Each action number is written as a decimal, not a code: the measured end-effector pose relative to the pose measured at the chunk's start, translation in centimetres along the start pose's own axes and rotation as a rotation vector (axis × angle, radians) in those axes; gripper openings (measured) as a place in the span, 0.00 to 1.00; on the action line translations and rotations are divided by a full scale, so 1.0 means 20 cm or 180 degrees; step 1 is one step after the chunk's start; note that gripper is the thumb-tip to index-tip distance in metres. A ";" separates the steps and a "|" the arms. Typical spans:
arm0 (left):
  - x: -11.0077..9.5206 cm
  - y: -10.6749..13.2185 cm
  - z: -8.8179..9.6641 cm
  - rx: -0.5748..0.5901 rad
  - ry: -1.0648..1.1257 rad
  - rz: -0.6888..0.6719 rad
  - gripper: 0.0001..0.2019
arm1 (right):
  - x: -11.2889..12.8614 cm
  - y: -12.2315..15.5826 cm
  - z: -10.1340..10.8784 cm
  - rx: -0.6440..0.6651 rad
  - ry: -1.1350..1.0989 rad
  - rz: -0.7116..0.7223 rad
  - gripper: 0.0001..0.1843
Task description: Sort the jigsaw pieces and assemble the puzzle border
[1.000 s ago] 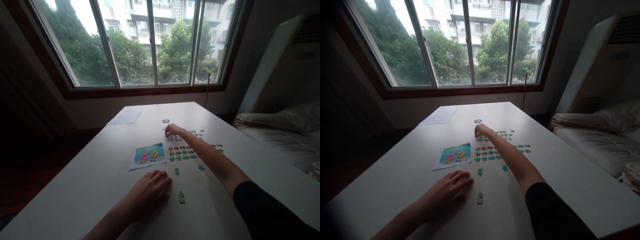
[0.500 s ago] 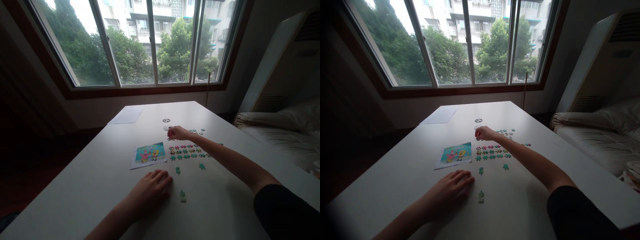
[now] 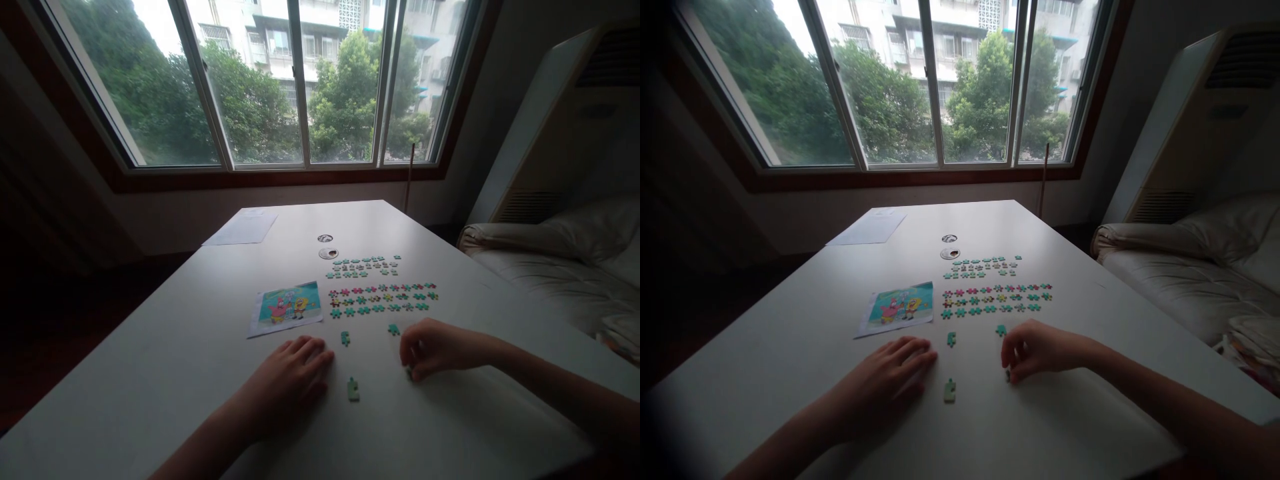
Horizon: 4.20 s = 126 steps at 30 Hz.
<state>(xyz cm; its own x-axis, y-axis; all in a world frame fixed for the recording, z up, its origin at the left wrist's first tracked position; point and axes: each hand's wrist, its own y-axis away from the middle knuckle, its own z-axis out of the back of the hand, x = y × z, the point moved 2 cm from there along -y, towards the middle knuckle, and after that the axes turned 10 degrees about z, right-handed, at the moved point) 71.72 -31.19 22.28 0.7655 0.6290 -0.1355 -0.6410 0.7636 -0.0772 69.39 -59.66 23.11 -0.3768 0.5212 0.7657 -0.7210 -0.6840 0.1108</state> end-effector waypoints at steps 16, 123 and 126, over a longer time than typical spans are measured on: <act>-0.01 -0.02 -0.04 0.0067 -0.0043 -0.0011 0.18 | -0.02 0.07 -0.06 -0.0156 0.0689 0.0135 0.15; -0.01 -0.07 -0.13 -0.0352 0.0159 0.0144 0.21 | -0.10 -0.40 0.21 -0.1101 0.0824 0.0453 0.09; -0.02 -0.07 -0.13 -0.0360 0.0144 0.0159 0.21 | -0.05 -0.33 0.06 -0.1180 0.0444 0.0438 0.07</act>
<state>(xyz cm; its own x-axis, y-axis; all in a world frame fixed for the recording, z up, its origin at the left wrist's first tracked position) 72.19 -32.93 19.89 0.7309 0.6566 -0.1861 -0.6824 0.7086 -0.1796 75.14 -56.26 22.35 -0.5410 0.5194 0.6615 -0.8093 -0.5354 -0.2415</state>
